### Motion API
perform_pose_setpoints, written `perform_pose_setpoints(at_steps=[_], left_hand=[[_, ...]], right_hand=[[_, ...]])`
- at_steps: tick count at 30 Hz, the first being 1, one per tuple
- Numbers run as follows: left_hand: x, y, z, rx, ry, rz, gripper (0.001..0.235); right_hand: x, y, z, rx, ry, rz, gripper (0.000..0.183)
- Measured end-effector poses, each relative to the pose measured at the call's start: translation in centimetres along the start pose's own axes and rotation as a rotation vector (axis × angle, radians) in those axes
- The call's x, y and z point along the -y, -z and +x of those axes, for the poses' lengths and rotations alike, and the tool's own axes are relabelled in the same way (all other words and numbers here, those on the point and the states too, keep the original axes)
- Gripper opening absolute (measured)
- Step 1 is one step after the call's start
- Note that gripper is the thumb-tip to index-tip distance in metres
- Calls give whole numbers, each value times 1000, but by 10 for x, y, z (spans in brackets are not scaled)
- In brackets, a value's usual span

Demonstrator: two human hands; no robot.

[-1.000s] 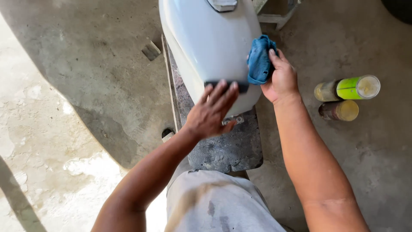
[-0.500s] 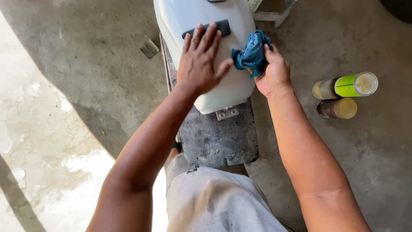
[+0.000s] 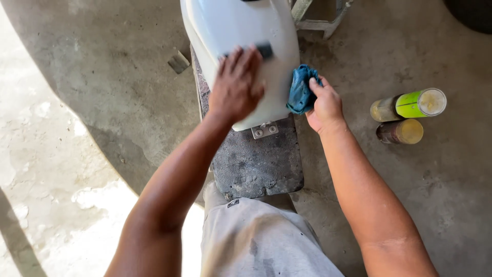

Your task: Sand and wipe down a motorcycle fuel tank for detailing or painting.

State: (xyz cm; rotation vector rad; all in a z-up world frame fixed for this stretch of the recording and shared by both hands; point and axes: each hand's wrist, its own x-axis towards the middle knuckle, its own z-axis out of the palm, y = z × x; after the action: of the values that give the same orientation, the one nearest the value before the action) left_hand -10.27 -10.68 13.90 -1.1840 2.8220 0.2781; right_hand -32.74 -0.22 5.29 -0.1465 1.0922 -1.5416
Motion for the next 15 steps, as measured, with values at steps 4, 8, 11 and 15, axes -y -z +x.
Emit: perform_pose_setpoints(at_steps=[4,8,11,15], left_hand=[[7,-10,5,-169,73,-98,61],[2,-42,-35,-243,-158,155,55],[11,-79,-77,-255,-365,358,59],[25,-90,-96,-229,-462,433,60]], right_hand=[[-14,33,-25,-48,12,-74,24],[-19,63,-63,-184,-19,-98,26],[-34,84,-92,-248,-42,-95,26],[-48,96,-133,-276,-45,-87,25]])
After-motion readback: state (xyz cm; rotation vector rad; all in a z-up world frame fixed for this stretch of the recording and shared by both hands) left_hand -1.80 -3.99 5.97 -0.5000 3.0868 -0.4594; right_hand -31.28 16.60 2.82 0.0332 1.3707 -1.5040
